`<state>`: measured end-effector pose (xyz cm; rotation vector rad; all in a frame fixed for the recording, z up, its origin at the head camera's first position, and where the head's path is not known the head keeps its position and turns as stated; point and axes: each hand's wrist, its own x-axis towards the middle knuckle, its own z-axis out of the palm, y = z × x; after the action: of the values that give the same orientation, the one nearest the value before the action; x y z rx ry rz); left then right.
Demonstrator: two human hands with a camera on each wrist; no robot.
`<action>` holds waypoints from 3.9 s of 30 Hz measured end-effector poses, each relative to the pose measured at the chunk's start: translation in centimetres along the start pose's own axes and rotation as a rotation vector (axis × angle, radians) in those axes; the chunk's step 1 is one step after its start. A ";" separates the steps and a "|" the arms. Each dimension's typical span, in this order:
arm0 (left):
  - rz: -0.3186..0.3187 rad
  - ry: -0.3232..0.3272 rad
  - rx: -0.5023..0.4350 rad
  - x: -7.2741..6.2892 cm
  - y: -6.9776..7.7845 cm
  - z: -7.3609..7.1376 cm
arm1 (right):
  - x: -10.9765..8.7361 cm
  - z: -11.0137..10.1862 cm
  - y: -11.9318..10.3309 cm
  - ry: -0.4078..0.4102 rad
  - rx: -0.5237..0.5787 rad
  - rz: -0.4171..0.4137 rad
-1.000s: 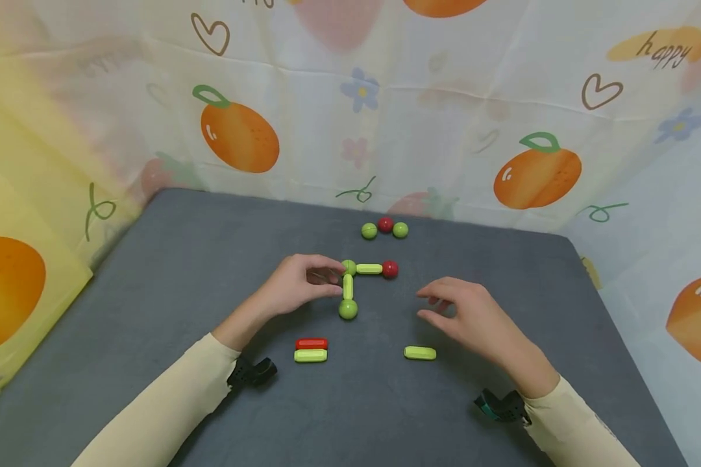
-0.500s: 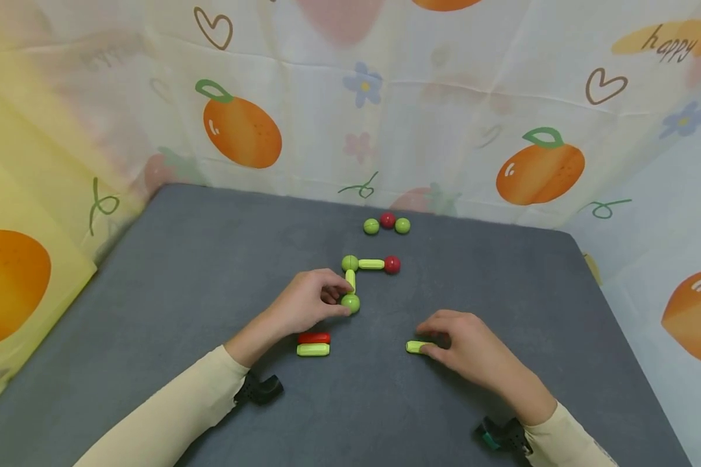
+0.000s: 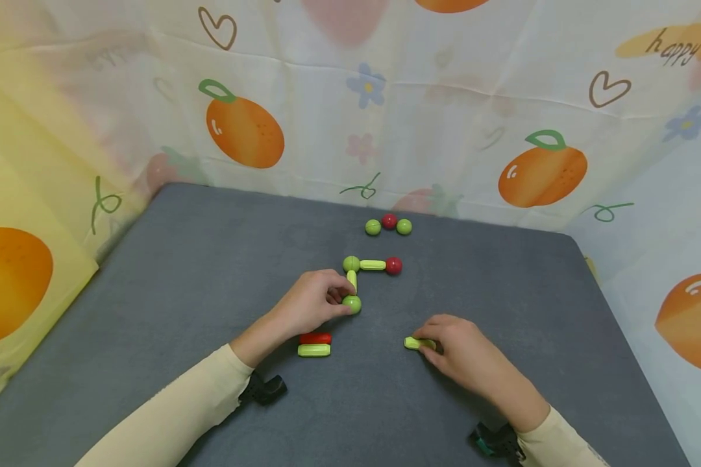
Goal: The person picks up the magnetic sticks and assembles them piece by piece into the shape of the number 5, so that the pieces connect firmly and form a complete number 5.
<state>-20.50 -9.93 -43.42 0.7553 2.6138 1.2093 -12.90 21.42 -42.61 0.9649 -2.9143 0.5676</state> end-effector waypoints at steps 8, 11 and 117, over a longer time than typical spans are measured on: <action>0.016 0.006 0.009 0.2 0.2 0.1 | 0.0 0.2 -0.1 0.053 -0.072 -0.096; 0.019 0.006 0.013 0.2 0.2 0.1 | 0.1 0.2 0.0 0.063 -0.070 -0.111; 0.060 0.011 -0.010 -0.3 -0.2 0.8 | 18.6 -3.2 12.4 -0.019 0.145 0.261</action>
<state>-20.06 -9.61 -44.10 0.8338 2.6092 1.2448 -35.48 21.05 -41.33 0.6039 -3.0738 0.7949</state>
